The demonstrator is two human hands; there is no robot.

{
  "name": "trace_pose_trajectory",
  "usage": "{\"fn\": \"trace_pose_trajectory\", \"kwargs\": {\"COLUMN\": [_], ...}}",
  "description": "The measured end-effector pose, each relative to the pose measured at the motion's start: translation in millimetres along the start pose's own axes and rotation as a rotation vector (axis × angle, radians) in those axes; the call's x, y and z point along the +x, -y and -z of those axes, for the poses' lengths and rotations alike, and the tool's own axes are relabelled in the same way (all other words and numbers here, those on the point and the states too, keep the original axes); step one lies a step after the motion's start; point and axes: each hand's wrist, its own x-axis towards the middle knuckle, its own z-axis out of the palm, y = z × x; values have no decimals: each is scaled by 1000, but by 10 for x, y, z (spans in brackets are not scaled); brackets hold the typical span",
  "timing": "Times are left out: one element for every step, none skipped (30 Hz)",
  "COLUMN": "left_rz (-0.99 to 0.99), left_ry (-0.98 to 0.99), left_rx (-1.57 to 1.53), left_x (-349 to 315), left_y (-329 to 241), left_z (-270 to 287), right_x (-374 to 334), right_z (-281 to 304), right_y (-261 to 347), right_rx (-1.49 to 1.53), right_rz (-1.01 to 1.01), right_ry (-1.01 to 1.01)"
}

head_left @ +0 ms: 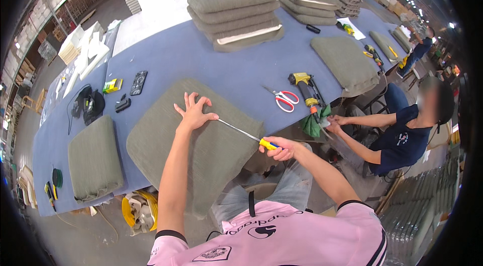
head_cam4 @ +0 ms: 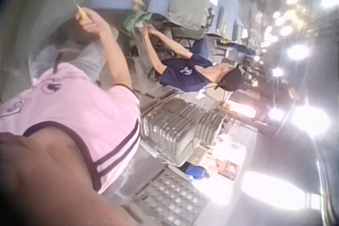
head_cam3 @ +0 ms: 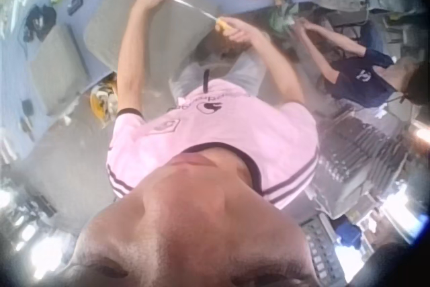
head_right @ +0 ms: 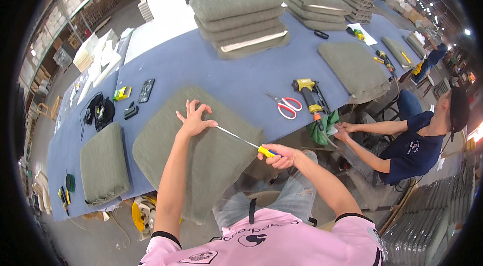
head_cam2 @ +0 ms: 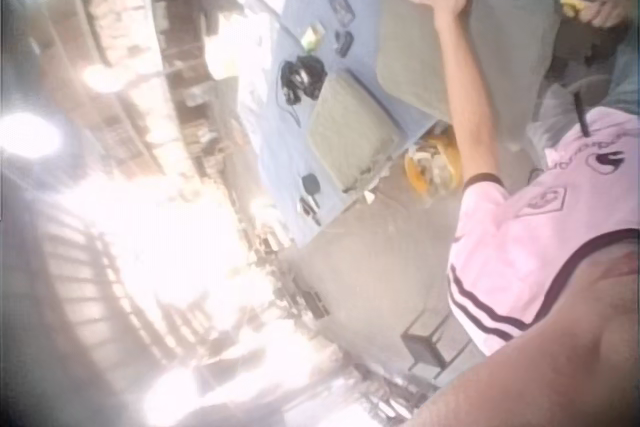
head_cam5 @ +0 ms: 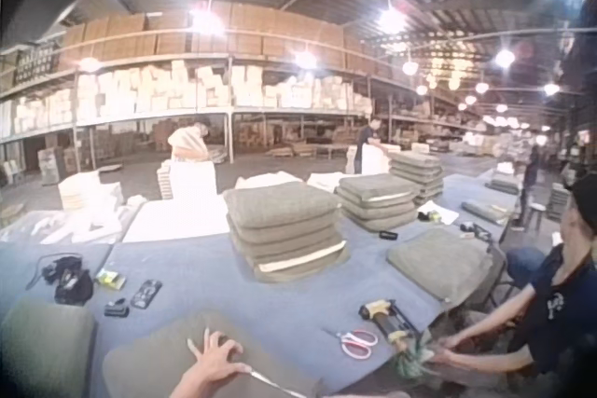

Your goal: The person trims excess fabric from a cushion using scissors, then uses a staple gun to secure the fabric to the cushion base. The person also uses a screwdriver to adjust or inspect the cushion. Finished cushions are stacked on the table.

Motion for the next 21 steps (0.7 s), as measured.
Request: {"fn": "trace_pose_trajectory", "kwargs": {"left_rz": [-13,-8,-5,-106,-188,-281,-266,-236,-205,-172,-69,84,42,224,430,649,838,884,914,819,704], "left_ry": [0,-6,-22,35,86,161,70,-26,-260,-490,-612,-753,-978,-1013,-1047,-823,-575,-431,-279,-436,-599], "left_rx": [10,26,38,-83,-198,-322,-438,-550,-496,-422,-334,-273,120,108,119,-282,-681,-959,-1235,-1440,-1628], "left_x": [6,-67,-102,-80,-79,-94,-264,-585,-915,-1284,-1590,-1903,-2208,-2567,-3016,-3266,-3411,-3406,-3366,-3182,-3033], "left_y": [-95,-146,-202,-115,149,285,137,-66,-57,44,200,384,842,1288,1656,1858,1957,1798,1601,1294,1051], "left_z": [12,79,155,226,315,292,322,480,592,707,716,712,579,385,214,65,-6,-58,-201,-361,-487], "right_x": [-5,48,78,164,273,298,198,74,26,18,-102,-221,-320,-418,-429,-529,-553,-474,-365,-208,29], "right_z": [143,211,231,253,142,-60,-232,-416,-638,-806,-855,-869,-842,-653,-707,-642,-606,-677,-742,-753,-722], "right_y": [-49,-83,-73,-124,-174,-237,-352,-417,-404,-370,-325,-188,-74,107,296,485,636,709,756,789,810], "right_rx": [94,58,13,-27,-123,-275,-411,-581,-759,-935,-1009,-1120,-1218,-1469,-1749,-1876,-1939,-2097,-2253,-2166,-2062], "right_rz": [-14,11,34,32,62,141,228,300,359,422,533,624,651,872,899,882,934,984,1038,1075,1097], "right_ry": [88,58,25,66,-49,-101,-173,-311,-429,-537,-705,-894,-1151,-1270,-1502,-1645,-1765,-1893,-2018,-1784,-1557]}}
